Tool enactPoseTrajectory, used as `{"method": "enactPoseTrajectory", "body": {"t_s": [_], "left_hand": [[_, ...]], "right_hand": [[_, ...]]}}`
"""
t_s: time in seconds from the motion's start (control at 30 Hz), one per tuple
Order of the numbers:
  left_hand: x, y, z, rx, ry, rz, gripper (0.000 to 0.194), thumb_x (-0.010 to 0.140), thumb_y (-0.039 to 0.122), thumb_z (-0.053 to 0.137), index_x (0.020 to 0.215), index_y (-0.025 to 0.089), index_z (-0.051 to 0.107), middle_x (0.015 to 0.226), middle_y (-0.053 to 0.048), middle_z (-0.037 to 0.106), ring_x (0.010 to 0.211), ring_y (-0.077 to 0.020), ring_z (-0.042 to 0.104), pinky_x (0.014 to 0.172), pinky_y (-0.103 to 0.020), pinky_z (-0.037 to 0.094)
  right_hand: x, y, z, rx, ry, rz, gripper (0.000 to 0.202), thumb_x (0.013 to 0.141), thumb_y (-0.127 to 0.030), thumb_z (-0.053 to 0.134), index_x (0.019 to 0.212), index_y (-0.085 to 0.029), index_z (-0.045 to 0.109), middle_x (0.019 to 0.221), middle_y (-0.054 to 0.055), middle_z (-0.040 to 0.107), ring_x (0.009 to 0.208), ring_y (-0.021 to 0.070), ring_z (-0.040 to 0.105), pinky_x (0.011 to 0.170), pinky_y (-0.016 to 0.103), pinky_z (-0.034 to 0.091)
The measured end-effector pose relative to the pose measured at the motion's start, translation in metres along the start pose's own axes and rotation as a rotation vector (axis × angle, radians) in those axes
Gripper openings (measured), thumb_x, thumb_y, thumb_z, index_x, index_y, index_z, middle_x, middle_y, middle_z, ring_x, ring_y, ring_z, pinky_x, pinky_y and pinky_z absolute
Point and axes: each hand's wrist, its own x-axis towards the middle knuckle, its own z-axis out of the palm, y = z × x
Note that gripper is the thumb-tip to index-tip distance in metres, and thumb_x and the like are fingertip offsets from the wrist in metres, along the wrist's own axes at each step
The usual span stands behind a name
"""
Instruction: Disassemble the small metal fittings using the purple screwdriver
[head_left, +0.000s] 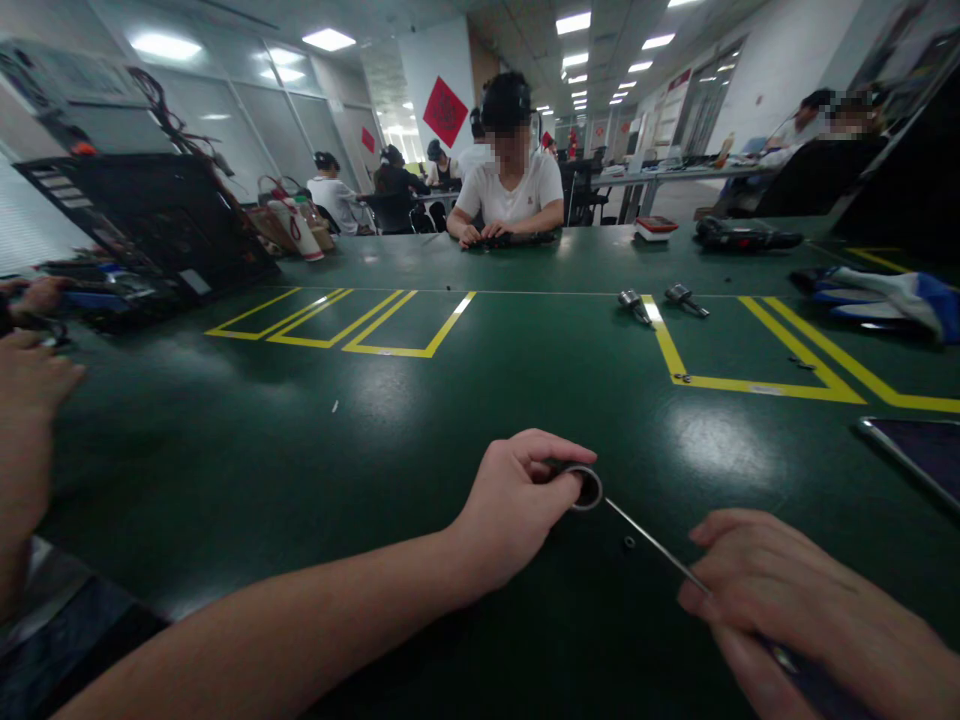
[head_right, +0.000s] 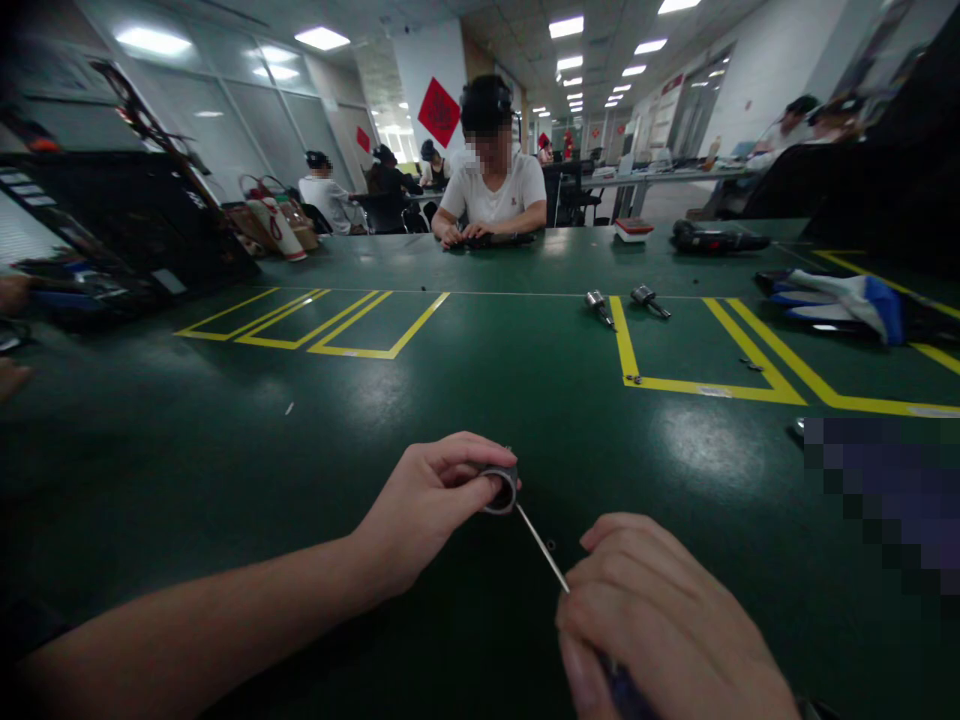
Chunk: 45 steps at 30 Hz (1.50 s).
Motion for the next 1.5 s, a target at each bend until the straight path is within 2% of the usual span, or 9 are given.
{"method": "enactPoseTrajectory", "body": {"t_s": [0.3,0.43,0.67,0.77,0.9,0.97,1.1,1.33,1.5], "left_hand": [[0.000,0.006,-0.004,-0.032,-0.030,-0.162,0.040,0.073,0.005,0.060,0.109,0.021,0.058,0.101,-0.005,0.067,0.097,-0.0188,0.063,0.089,-0.038,0.048],[0.001,0.008,-0.003,-0.038,-0.005,-0.173,0.035,0.070,0.005,0.063,0.103,0.018,0.057,0.102,-0.005,0.066,0.096,-0.0191,0.063,0.086,-0.036,0.048],[0.000,0.009,0.000,-0.078,-0.001,-0.191,0.033,0.069,0.007,0.066,0.100,0.016,0.059,0.091,-0.005,0.068,0.089,-0.0173,0.064,0.084,-0.035,0.048],[0.000,0.009,0.000,-0.081,-0.003,-0.195,0.036,0.068,0.009,0.068,0.102,0.017,0.061,0.089,-0.004,0.069,0.087,-0.0170,0.064,0.084,-0.035,0.047],[0.000,0.013,0.001,-0.106,0.021,-0.211,0.035,0.069,0.004,0.065,0.102,0.015,0.063,0.086,-0.003,0.070,0.082,-0.0138,0.065,0.084,-0.032,0.048],[0.000,0.015,0.002,-0.108,0.016,-0.221,0.035,0.070,0.003,0.063,0.102,0.015,0.063,0.088,-0.003,0.070,0.083,-0.0138,0.065,0.084,-0.032,0.048],[0.001,0.015,0.002,-0.080,0.021,-0.205,0.032,0.069,0.003,0.064,0.099,0.014,0.062,0.092,-0.005,0.069,0.087,-0.0156,0.064,0.084,-0.034,0.049],[0.000,0.008,0.001,-0.122,-0.036,-0.100,0.025,0.069,0.007,0.066,0.092,0.013,0.061,0.090,-0.004,0.068,0.084,-0.0147,0.064,0.078,-0.030,0.051],[-0.001,0.004,0.003,-0.118,-0.028,-0.074,0.023,0.069,0.008,0.065,0.092,0.012,0.061,0.084,-0.004,0.069,0.077,-0.0126,0.065,0.070,-0.025,0.051]], "right_hand": [[-0.011,0.029,-0.002,0.269,-0.072,0.524,0.028,0.087,-0.027,0.046,0.061,-0.021,0.053,0.052,-0.001,0.055,0.047,0.0147,0.057,0.039,0.022,0.047],[-0.007,0.023,0.002,0.303,-0.119,0.595,0.027,0.087,-0.029,0.045,0.064,-0.021,0.057,0.050,-0.002,0.054,0.040,0.0119,0.052,0.033,0.019,0.040],[0.000,0.012,0.000,0.230,-0.124,0.532,0.027,0.086,-0.026,0.046,0.061,-0.022,0.055,0.053,-0.004,0.055,0.045,0.0093,0.054,0.041,0.017,0.041],[-0.001,0.015,0.002,0.279,-0.131,0.670,0.027,0.083,-0.029,0.049,0.058,-0.022,0.057,0.051,-0.003,0.055,0.045,0.0108,0.053,0.040,0.019,0.040],[0.001,0.022,0.008,0.624,0.036,1.005,0.023,0.075,-0.031,0.054,0.054,-0.021,0.059,0.048,-0.001,0.054,0.048,0.0134,0.052,0.044,0.022,0.042],[0.002,0.023,0.009,0.842,0.180,1.062,0.022,0.072,-0.032,0.057,0.053,-0.021,0.060,0.048,0.000,0.053,0.055,0.0152,0.056,0.052,0.024,0.048],[-0.003,0.022,0.009,0.898,0.263,0.910,0.017,0.078,-0.032,0.058,0.065,-0.024,0.065,0.059,0.000,0.059,0.068,0.0165,0.060,0.061,0.024,0.052],[-0.013,0.011,0.005,0.333,-0.078,0.562,0.011,0.087,-0.029,0.050,0.086,-0.028,0.062,0.088,0.002,0.067,0.084,0.0193,0.064,0.055,0.021,0.051],[-0.008,0.008,0.004,0.150,-0.122,0.386,0.010,0.089,-0.026,0.047,0.092,-0.030,0.056,0.093,-0.001,0.067,0.085,0.0171,0.064,0.058,0.020,0.052]]}}
